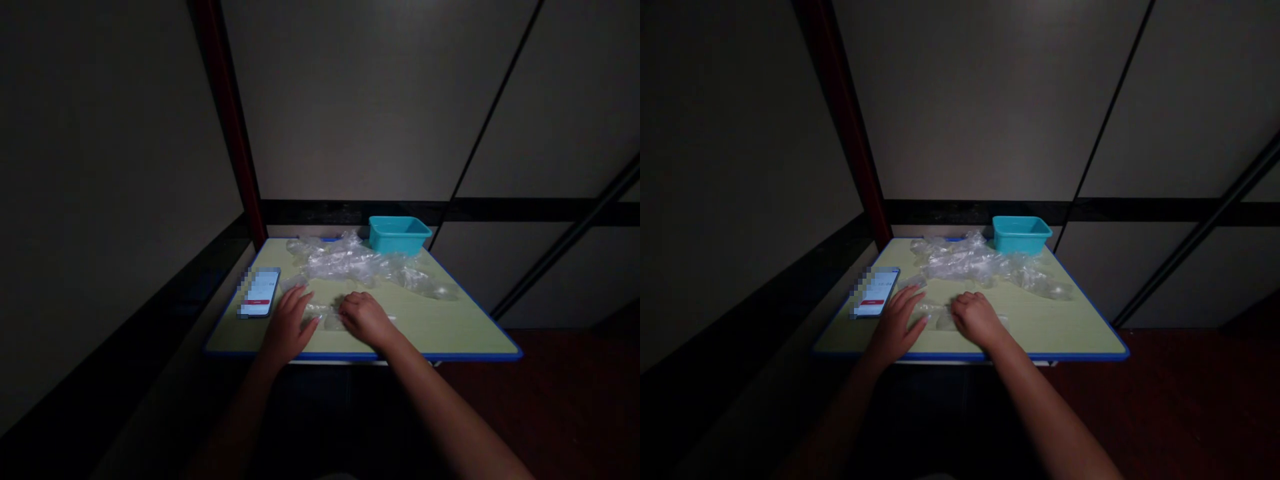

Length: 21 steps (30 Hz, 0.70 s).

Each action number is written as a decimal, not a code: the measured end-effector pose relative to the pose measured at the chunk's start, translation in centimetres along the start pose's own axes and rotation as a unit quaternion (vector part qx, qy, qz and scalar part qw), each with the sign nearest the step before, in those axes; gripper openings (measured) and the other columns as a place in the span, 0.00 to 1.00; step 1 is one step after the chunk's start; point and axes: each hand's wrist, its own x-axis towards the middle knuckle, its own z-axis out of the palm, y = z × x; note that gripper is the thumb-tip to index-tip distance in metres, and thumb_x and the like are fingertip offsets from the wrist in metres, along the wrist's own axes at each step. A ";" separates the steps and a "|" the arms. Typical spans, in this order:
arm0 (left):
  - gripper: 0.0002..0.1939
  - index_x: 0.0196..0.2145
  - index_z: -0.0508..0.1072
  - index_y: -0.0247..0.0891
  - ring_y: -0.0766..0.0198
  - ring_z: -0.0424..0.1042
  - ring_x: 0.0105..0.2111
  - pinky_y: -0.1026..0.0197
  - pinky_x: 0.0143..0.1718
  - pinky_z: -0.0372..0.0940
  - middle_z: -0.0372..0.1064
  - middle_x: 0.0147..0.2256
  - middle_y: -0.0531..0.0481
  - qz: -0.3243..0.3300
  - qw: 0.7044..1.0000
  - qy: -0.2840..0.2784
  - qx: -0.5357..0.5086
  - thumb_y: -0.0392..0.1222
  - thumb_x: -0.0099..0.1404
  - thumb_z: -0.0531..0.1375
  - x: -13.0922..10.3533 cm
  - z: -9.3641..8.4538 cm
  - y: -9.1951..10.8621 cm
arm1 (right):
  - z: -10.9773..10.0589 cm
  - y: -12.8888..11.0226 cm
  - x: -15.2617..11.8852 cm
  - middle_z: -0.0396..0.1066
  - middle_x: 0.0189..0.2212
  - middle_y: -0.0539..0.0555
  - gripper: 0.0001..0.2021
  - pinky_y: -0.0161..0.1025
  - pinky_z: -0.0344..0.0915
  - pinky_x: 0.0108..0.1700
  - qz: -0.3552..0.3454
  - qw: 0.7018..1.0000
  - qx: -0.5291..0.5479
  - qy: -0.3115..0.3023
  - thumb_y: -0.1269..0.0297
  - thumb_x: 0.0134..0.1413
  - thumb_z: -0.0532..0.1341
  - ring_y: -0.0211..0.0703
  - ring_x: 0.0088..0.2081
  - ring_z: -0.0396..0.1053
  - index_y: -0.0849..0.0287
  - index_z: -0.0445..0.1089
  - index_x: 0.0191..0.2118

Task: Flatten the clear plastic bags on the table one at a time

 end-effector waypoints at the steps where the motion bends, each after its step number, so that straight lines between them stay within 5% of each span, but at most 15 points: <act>1: 0.24 0.56 0.62 0.36 0.50 0.51 0.61 0.45 0.59 0.53 0.56 0.59 0.39 0.002 1.000 -0.021 0.006 0.42 0.63 0.57 0.0 0.1 0.0 | 0.0 0.0 0.0 0.71 0.33 0.54 0.04 0.39 0.53 0.39 -0.002 1.000 0.000 -0.002 0.67 0.57 0.58 0.43 0.38 0.64 0.59 0.69 0.33; 7: 0.27 0.59 0.60 0.41 0.51 0.52 0.62 0.40 0.61 0.44 0.58 0.60 0.44 0.017 0.993 -0.111 0.019 0.45 0.63 0.57 -0.1 0.7 -0.2 | 0.0 0.0 -0.1 0.71 0.33 0.55 0.04 0.39 0.52 0.39 -0.008 1.000 0.000 0.000 0.68 0.57 0.57 0.44 0.39 0.64 0.59 0.70 0.34; 21: 0.21 0.53 0.68 0.42 0.54 0.62 0.57 0.43 0.59 0.52 0.64 0.56 0.43 0.029 0.989 -0.142 -0.002 0.44 0.63 0.59 -0.1 0.5 0.2 | 0.4 0.0 -0.2 0.70 0.33 0.56 0.07 0.38 0.55 0.39 -0.014 1.000 0.011 0.009 0.69 0.59 0.56 0.43 0.38 0.65 0.60 0.71 0.34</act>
